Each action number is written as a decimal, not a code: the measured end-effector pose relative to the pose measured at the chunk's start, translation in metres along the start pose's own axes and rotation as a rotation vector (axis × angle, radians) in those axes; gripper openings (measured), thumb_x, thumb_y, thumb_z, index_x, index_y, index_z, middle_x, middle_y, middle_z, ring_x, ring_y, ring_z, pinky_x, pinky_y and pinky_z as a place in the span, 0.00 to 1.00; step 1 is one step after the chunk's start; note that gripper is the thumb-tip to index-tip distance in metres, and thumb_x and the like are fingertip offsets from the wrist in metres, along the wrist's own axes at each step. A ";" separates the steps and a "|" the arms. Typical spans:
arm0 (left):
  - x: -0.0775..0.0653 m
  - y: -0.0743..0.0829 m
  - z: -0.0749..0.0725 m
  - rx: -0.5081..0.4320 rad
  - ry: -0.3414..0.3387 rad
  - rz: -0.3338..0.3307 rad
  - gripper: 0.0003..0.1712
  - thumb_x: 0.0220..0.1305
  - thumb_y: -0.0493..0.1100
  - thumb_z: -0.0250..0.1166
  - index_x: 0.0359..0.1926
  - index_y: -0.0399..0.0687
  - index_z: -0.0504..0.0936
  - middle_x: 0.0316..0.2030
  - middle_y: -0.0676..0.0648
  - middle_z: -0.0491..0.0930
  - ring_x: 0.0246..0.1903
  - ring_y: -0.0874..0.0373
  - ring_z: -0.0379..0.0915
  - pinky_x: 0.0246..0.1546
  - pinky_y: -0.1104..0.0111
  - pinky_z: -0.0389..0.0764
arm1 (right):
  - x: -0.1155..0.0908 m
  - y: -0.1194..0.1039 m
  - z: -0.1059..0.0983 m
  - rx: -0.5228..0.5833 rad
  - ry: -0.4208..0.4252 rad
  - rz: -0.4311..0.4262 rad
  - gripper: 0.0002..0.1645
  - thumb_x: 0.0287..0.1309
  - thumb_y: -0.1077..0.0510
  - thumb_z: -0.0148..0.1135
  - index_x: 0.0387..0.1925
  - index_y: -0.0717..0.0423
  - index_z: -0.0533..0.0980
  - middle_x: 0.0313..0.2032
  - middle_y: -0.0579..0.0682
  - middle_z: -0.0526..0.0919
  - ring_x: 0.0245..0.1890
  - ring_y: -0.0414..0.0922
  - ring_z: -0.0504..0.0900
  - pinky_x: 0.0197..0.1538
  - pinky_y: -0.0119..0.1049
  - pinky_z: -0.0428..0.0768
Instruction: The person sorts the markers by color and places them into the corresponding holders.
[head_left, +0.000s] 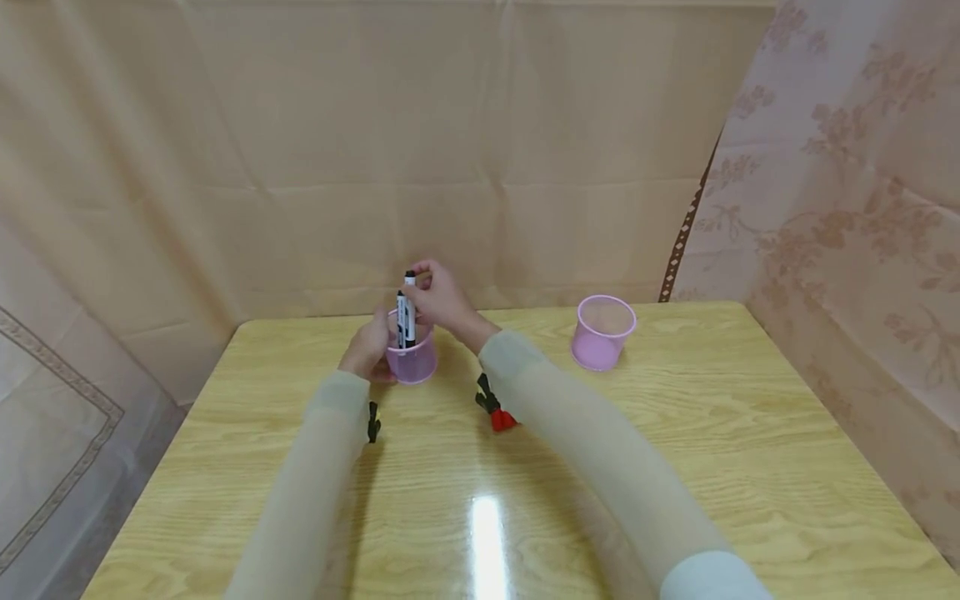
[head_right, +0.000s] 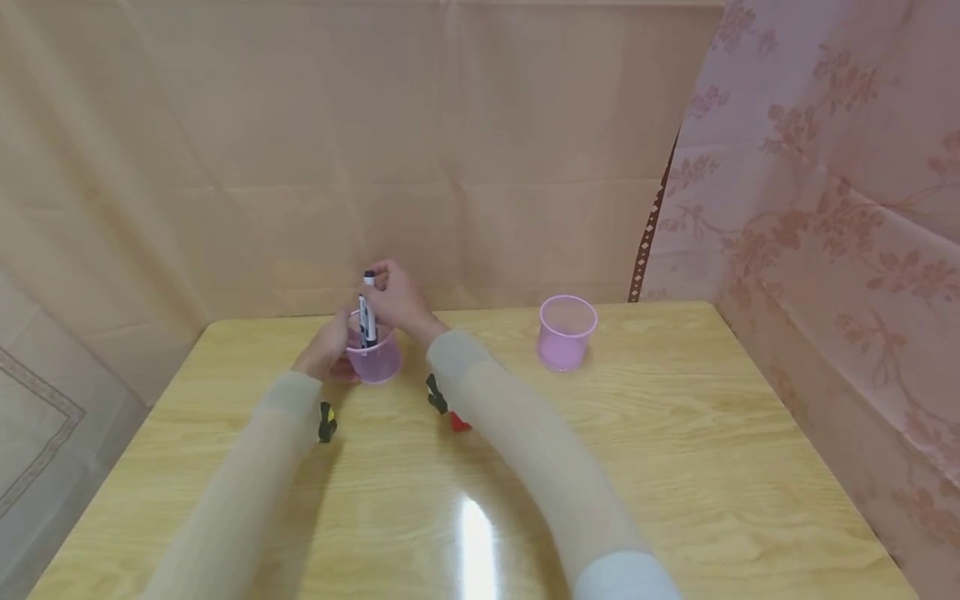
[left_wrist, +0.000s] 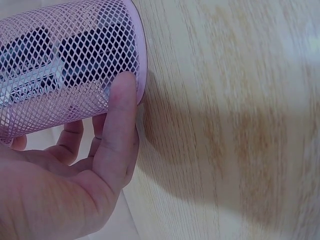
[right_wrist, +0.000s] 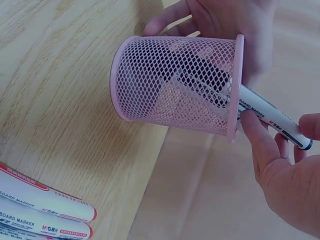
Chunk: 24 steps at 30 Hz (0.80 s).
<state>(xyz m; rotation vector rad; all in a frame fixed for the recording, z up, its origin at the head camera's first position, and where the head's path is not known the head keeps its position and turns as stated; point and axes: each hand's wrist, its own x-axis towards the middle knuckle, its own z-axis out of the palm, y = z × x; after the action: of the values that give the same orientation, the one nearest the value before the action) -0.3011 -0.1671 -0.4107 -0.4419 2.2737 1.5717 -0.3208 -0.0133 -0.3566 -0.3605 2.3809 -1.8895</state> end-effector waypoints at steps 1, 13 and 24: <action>0.000 0.000 0.000 -0.003 -0.001 -0.002 0.49 0.73 0.73 0.22 0.66 0.38 0.66 0.59 0.32 0.69 0.49 0.40 0.74 0.45 0.53 0.84 | 0.001 0.000 0.000 -0.013 0.002 -0.001 0.21 0.70 0.62 0.61 0.61 0.60 0.70 0.45 0.58 0.77 0.38 0.48 0.79 0.43 0.48 0.86; -0.001 0.001 0.000 -0.013 -0.010 -0.006 0.48 0.74 0.71 0.23 0.65 0.38 0.66 0.59 0.32 0.70 0.50 0.40 0.74 0.45 0.53 0.84 | -0.002 0.004 -0.001 -0.055 -0.001 -0.013 0.20 0.70 0.63 0.61 0.60 0.59 0.70 0.45 0.58 0.76 0.38 0.47 0.77 0.42 0.49 0.86; 0.002 0.002 0.000 -0.005 0.001 -0.009 0.44 0.74 0.70 0.24 0.60 0.40 0.68 0.60 0.34 0.69 0.51 0.40 0.73 0.43 0.53 0.85 | -0.005 0.005 0.002 -0.108 -0.013 0.001 0.19 0.68 0.61 0.63 0.58 0.59 0.72 0.45 0.56 0.79 0.40 0.48 0.80 0.36 0.34 0.85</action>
<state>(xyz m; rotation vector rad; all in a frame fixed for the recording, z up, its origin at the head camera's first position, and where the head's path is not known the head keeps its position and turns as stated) -0.3035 -0.1671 -0.4100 -0.4539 2.2662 1.5737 -0.3164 -0.0128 -0.3624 -0.3774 2.4804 -1.7571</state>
